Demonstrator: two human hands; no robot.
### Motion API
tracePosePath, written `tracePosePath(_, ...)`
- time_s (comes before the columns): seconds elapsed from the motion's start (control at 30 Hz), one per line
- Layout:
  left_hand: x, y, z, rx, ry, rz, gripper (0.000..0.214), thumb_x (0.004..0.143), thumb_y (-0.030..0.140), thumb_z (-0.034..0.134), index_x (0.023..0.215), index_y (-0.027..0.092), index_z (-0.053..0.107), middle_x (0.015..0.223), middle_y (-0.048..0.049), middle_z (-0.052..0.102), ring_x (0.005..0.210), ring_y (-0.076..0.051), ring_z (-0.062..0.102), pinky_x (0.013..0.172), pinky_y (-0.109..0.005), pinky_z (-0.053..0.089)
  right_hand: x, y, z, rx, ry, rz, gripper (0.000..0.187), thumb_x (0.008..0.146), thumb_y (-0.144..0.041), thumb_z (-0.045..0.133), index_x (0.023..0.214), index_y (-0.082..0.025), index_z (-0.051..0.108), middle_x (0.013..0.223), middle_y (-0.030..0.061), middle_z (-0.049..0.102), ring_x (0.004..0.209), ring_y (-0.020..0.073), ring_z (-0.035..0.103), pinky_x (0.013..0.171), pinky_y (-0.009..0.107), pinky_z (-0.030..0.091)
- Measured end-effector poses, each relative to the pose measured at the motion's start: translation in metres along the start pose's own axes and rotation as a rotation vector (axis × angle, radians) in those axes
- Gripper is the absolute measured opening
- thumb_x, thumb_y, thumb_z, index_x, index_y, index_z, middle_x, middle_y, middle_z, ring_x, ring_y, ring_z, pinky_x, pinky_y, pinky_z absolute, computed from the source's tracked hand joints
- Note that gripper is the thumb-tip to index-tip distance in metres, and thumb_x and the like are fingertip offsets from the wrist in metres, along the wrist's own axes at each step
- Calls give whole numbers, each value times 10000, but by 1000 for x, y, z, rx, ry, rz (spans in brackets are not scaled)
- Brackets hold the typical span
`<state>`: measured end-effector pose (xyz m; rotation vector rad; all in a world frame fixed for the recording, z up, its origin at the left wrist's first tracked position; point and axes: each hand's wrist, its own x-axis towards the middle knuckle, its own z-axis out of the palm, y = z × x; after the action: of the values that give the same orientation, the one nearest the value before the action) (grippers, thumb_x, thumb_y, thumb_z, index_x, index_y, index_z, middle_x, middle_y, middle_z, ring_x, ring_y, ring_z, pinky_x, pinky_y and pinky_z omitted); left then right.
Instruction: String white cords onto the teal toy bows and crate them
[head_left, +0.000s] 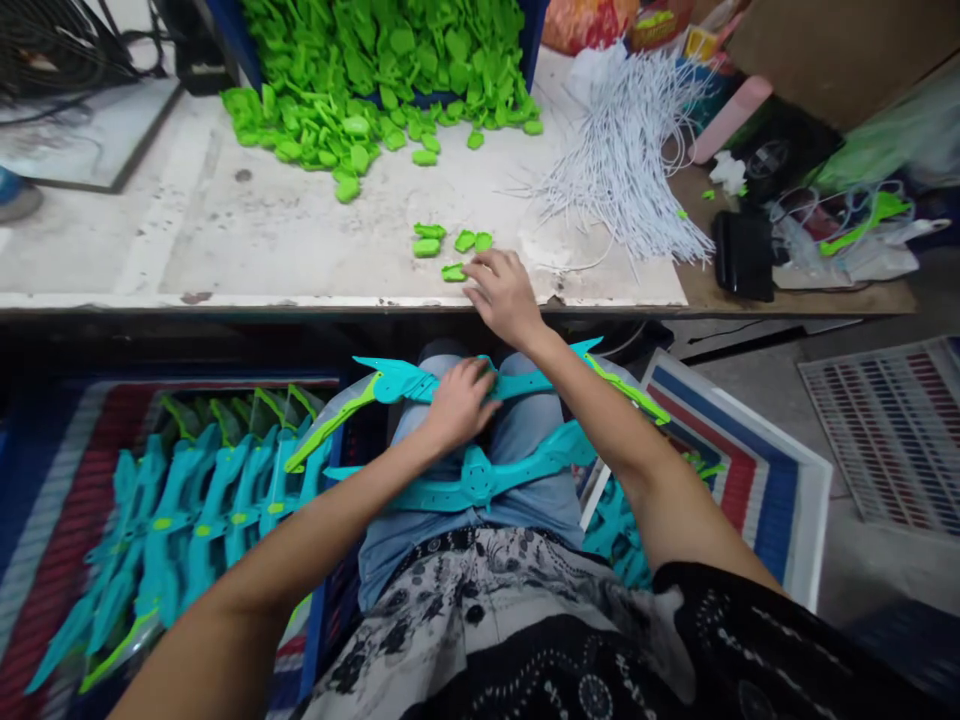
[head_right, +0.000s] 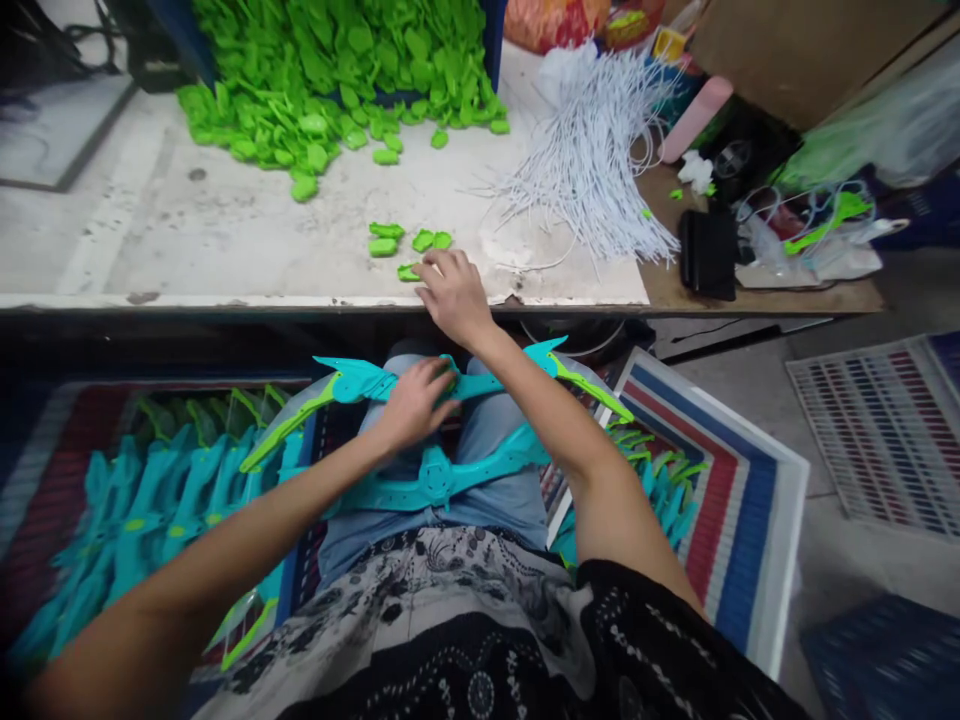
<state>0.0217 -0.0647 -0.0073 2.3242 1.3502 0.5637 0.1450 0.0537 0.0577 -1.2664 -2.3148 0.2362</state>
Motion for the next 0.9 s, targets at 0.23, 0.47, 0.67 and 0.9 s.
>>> tracePosePath(0.23,-1,-10,0,44,-135,111,476,841,149,482,1311,80,447,1428,-215,395,1297,-309,392,1024,-440,373,47,22,-8,14,-184,-37,201,918,-213,422,1007,-147,589,938,77,637,885,204,535,800,311,383)
tracePosePath(0.47,55,-24,-46,-347,-553,-52,443,798,505,508,952,119,661,819,-44,639,774,-201,583,699,-271,434,46,45,-41,-158,-408,14,186,868,-217,511,976,-162,653,1002,89,621,885,201,558,785,297,379)
tracePosePath(0.67,69,-34,-35,-495,-580,-185,528,731,534,551,1013,104,674,932,-47,681,837,-203,582,758,-255,417,10,28,-22,-199,-32,243,361,890,-423,500,1068,-140,635,1000,136,601,957,265,526,832,382,403)
tracePosePath(0.9,77,-43,-23,-533,-638,-223,484,716,575,565,856,133,704,719,-3,620,664,-142,493,612,-240,363,-22,13,-15,-58,20,138,281,856,-305,539,1066,-143,633,1066,135,601,1039,275,501,928,440,386)
